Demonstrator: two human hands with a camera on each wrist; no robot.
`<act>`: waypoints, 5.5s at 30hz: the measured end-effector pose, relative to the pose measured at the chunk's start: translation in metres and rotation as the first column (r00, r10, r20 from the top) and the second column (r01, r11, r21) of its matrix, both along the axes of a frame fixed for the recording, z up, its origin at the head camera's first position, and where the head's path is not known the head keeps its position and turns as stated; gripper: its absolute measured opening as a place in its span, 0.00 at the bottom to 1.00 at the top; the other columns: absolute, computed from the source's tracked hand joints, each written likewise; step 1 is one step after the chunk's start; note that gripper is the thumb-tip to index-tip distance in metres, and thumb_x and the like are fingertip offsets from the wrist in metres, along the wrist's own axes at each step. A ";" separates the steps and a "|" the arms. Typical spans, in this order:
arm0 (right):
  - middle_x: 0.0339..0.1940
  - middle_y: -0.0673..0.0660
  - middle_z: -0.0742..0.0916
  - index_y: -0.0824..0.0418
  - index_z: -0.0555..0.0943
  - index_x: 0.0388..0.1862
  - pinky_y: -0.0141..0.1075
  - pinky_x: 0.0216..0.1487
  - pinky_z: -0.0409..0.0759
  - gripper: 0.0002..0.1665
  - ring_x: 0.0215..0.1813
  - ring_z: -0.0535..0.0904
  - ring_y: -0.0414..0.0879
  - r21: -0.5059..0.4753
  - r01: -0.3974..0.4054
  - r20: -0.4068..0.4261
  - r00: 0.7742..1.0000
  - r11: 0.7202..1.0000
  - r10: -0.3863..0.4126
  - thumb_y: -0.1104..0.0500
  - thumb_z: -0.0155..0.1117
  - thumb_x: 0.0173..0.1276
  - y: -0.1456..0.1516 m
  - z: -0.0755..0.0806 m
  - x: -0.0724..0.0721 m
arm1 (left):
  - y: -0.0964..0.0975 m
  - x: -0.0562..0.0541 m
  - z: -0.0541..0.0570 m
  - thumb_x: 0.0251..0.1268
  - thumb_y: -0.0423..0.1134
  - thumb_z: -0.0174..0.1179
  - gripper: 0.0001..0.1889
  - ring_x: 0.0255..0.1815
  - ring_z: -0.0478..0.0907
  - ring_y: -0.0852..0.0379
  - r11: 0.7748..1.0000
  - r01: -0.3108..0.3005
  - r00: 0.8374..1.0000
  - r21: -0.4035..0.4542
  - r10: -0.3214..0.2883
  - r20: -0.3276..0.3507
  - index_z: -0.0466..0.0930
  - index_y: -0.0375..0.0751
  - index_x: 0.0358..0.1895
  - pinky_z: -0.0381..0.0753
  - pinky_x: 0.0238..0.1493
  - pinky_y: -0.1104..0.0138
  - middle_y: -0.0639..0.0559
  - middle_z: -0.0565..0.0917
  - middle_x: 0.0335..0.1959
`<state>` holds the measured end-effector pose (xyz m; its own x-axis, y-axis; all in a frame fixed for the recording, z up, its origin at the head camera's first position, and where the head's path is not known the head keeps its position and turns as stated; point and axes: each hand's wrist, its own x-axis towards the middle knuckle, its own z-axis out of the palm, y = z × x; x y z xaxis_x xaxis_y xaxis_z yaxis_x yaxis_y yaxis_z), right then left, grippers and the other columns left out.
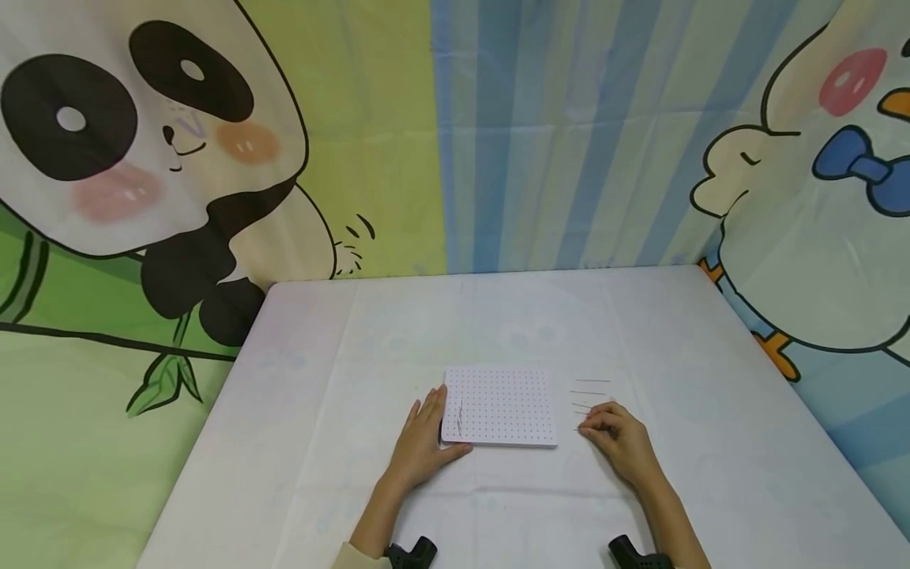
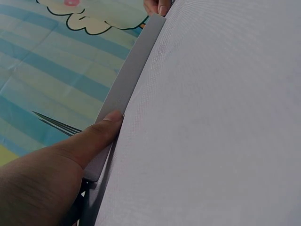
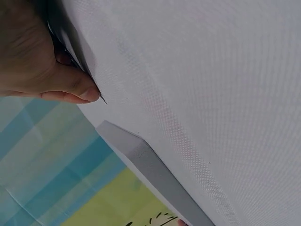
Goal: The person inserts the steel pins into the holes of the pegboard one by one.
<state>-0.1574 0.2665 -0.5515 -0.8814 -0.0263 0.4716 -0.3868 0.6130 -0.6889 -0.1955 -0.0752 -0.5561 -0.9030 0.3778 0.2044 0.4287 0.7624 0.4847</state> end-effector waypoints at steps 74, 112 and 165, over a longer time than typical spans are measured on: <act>0.33 0.69 0.83 0.77 0.74 0.36 0.37 0.38 0.83 0.06 0.37 0.82 0.61 -0.404 -0.366 -0.140 0.930 0.838 0.339 0.77 0.59 0.59 -0.181 0.040 -0.054 | -0.006 0.003 0.001 0.45 0.64 0.64 0.55 0.71 0.51 0.49 0.998 0.018 1.000 0.052 -0.019 0.010 0.49 0.35 0.72 0.43 0.71 0.56 0.42 0.58 0.70; 0.29 0.63 0.85 0.72 0.79 0.27 0.31 0.38 0.83 0.04 0.33 0.84 0.53 -0.344 -0.240 0.059 0.959 0.908 0.276 0.74 0.66 0.54 -0.181 0.045 -0.050 | -0.007 0.003 0.000 0.47 0.65 0.62 0.55 0.71 0.50 0.49 0.999 0.023 1.000 0.031 -0.023 -0.008 0.48 0.36 0.72 0.43 0.71 0.56 0.41 0.58 0.70; 0.32 0.47 0.85 0.54 0.86 0.28 0.15 0.40 0.71 0.08 0.39 0.76 0.36 0.011 0.206 0.001 0.979 0.978 -0.206 0.64 0.73 0.49 0.002 -0.004 -0.011 | 0.001 0.003 0.000 0.44 0.63 0.65 0.57 0.72 0.46 0.50 1.000 -0.007 0.999 0.008 0.007 0.049 0.46 0.35 0.72 0.38 0.72 0.58 0.43 0.55 0.71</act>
<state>-0.1685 0.2682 -0.5552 -0.8695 0.1510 0.4703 -0.2498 0.6870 -0.6824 -0.1921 -0.0745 -0.5561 -0.9145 0.3701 0.1633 0.3993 0.7614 0.5107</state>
